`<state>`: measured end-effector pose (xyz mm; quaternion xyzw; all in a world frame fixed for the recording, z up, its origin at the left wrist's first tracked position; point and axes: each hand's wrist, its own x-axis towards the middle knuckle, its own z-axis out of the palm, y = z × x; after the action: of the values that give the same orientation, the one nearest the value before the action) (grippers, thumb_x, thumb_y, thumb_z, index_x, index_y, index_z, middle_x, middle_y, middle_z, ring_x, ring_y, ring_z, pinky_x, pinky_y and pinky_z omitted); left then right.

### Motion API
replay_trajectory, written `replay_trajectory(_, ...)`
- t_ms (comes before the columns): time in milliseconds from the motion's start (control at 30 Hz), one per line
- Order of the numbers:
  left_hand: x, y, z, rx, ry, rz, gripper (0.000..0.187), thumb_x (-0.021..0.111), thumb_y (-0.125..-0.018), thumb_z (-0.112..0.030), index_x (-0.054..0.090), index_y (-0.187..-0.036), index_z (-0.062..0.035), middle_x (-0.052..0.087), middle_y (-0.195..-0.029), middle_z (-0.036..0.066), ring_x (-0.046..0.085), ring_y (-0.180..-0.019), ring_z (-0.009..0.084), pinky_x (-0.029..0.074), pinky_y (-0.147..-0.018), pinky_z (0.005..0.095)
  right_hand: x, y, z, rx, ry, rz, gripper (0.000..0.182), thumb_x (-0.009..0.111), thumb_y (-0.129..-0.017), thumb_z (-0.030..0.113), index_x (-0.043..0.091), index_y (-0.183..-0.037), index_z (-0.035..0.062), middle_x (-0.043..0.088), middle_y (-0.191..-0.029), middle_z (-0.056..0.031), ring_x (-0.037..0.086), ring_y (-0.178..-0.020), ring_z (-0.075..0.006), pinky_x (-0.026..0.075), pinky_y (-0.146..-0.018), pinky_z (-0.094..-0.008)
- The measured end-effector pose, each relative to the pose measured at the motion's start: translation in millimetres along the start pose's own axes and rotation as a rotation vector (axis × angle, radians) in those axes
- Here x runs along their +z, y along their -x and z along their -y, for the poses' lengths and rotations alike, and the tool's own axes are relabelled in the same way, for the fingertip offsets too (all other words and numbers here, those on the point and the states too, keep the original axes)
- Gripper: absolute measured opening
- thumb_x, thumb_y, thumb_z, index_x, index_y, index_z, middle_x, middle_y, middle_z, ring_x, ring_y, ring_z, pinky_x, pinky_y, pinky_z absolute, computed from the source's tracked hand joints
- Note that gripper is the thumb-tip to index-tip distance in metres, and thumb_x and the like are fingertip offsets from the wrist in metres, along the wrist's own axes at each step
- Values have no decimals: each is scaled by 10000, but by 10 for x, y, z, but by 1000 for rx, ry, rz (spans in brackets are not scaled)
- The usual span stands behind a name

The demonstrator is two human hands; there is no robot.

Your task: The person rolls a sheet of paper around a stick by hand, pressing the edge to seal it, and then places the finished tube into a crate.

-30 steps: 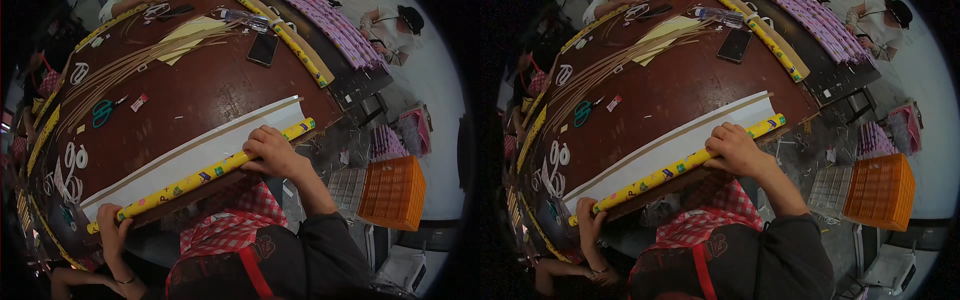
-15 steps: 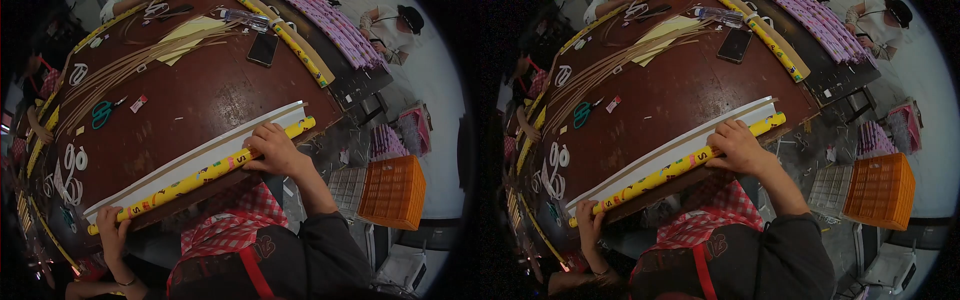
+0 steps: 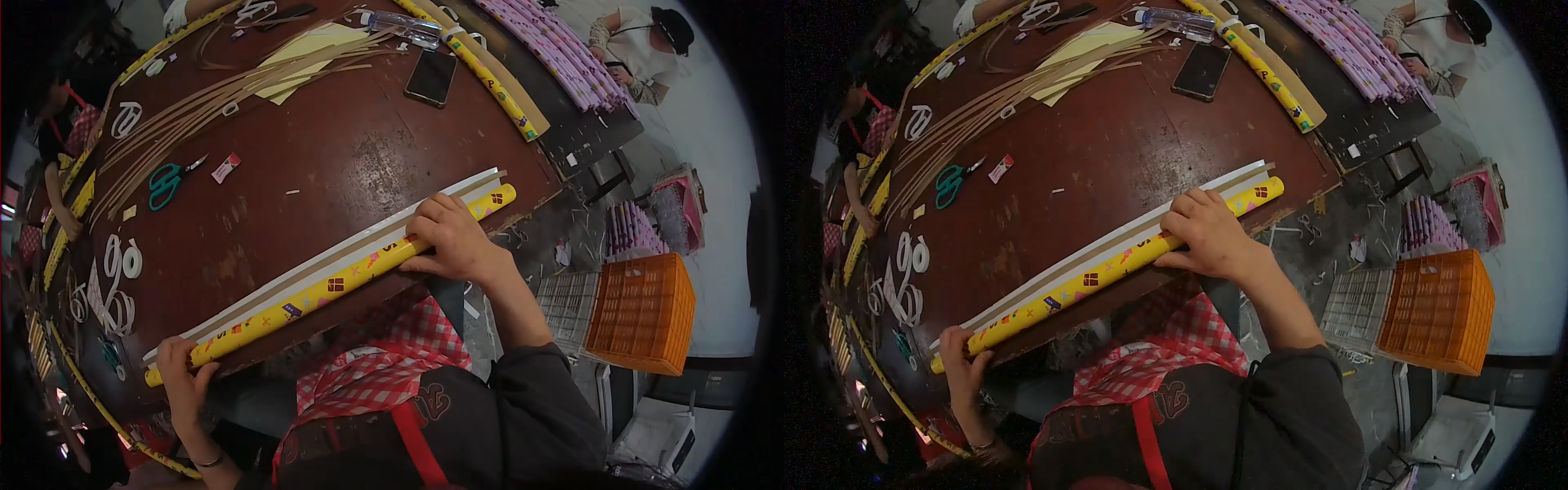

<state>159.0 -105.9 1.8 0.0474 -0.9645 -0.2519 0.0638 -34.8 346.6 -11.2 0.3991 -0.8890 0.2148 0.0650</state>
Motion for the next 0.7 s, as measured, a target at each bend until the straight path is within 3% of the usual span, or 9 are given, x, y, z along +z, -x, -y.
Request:
replay_trajectory(233, 42, 83, -36, 86, -114, -43, 438, 805, -698, -140, 569, -1049, -24, 497, -1051, 137, 507, -995, 341, 414, -877, 416, -61, 75, 74, 32, -3, 27, 475, 861, -649, 394, 620, -933, 100, 571, -943, -79, 558, -948, -299, 445, -867, -419)
replay_trajectory(467, 84, 298, 15, -38, -30, -37, 422, 793, -729, -203, 570, -1044, -32, 520, -1050, 139, 506, -1006, 351, 389, -914, 444, -100, 208, 98, -35, 4, -6, 501, 872, -601, 389, 602, -911, 101, 568, -914, -74, 559, -909, -292, 447, -843, -420)
replay_trajectory(533, 64, 306, 24, 70, -168, -21, 441, 808, -714, -215, 570, -1040, -37, 526, -1053, 140, 506, -1008, 354, 391, -910, 452, -90, 234, 105, -11, 8, 6, 495, 868, -600, 394, 610, -906, 102, 568, -908, -70, 558, -906, -291, 445, -835, -418)
replay_trajectory(700, 101, 330, 34, 72, -77, -72, 440, 805, -719, -237, 603, -1058, -42, 524, -1055, 138, 503, -1019, 348, 395, -902, 445, -90, 270, 78, -8, 24, 43, 476, 863, -606, 405, 640, -903, 108, 562, -892, -62, 550, -905, -288, 439, -815, -416)
